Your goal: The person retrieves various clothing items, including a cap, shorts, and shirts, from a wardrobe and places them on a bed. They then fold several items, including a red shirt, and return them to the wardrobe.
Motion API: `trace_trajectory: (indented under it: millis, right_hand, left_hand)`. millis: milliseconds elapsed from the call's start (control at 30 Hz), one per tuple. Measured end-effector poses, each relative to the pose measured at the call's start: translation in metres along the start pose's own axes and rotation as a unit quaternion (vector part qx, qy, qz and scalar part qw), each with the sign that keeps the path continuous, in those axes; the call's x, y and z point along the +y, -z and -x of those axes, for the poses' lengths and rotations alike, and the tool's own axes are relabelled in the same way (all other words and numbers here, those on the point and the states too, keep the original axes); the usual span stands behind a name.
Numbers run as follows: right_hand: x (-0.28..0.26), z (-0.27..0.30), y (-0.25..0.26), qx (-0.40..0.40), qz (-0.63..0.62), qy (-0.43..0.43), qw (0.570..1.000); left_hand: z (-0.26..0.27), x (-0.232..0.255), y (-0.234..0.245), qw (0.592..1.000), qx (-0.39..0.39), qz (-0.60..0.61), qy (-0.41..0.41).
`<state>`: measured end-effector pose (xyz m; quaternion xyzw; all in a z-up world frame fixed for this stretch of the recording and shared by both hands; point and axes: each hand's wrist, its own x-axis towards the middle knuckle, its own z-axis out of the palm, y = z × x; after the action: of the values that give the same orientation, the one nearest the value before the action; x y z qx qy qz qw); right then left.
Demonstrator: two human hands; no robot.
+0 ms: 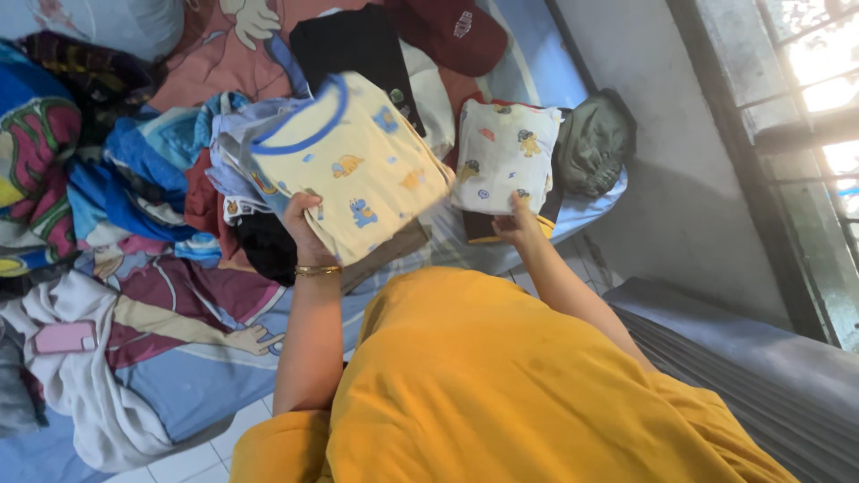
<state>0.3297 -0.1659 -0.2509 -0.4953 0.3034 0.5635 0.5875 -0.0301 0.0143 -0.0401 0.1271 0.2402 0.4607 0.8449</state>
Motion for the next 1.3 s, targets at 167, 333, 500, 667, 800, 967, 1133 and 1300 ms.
trace_trajectory:
  millis: [167,333,500,667,800,967,1133,1300]
  right_hand:
    - [-0.032,0.035,-0.031,-0.093,0.076,0.286,0.951]
    - [-0.110,0.160,-0.097,-0.094,0.217,0.536,0.811]
    - [-0.121,0.298,-0.145,-0.009,0.468,0.703,0.536]
    - [-0.050,0.344,-0.169,-0.077,0.682,0.681,0.254]
    - [-0.031,0.378,-0.149,-0.202,0.640,0.667,0.325]
    - [-0.058,0.349,-0.099,-0.010,0.488,0.609,0.626]
    - [-0.051,0.305,-0.062,-0.166,0.295,0.341,0.877]
    - [-0.044,0.291,-0.051,-0.191,0.197,0.239,0.932]
  left_hand:
    - [-0.025,-0.003,0.021,0.989,0.124,-0.075,0.017]
    - [-0.055,-0.038,0.020,0.982,0.044,-0.104,0.153]
    - [-0.061,-0.078,-0.040,0.962,-0.025,-0.110,0.249]
    - [-0.088,-0.131,-0.088,0.963,-0.087,-0.032,0.252]
    - [-0.107,-0.143,-0.077,0.954,-0.133,0.040,0.264]
    - [-0.104,-0.151,-0.053,0.954,-0.173,0.016,0.244]
    - [-0.105,-0.153,-0.041,0.948,-0.193,-0.013,0.252]
    - [-0.097,-0.153,-0.048,0.936,-0.210,-0.114,0.259]
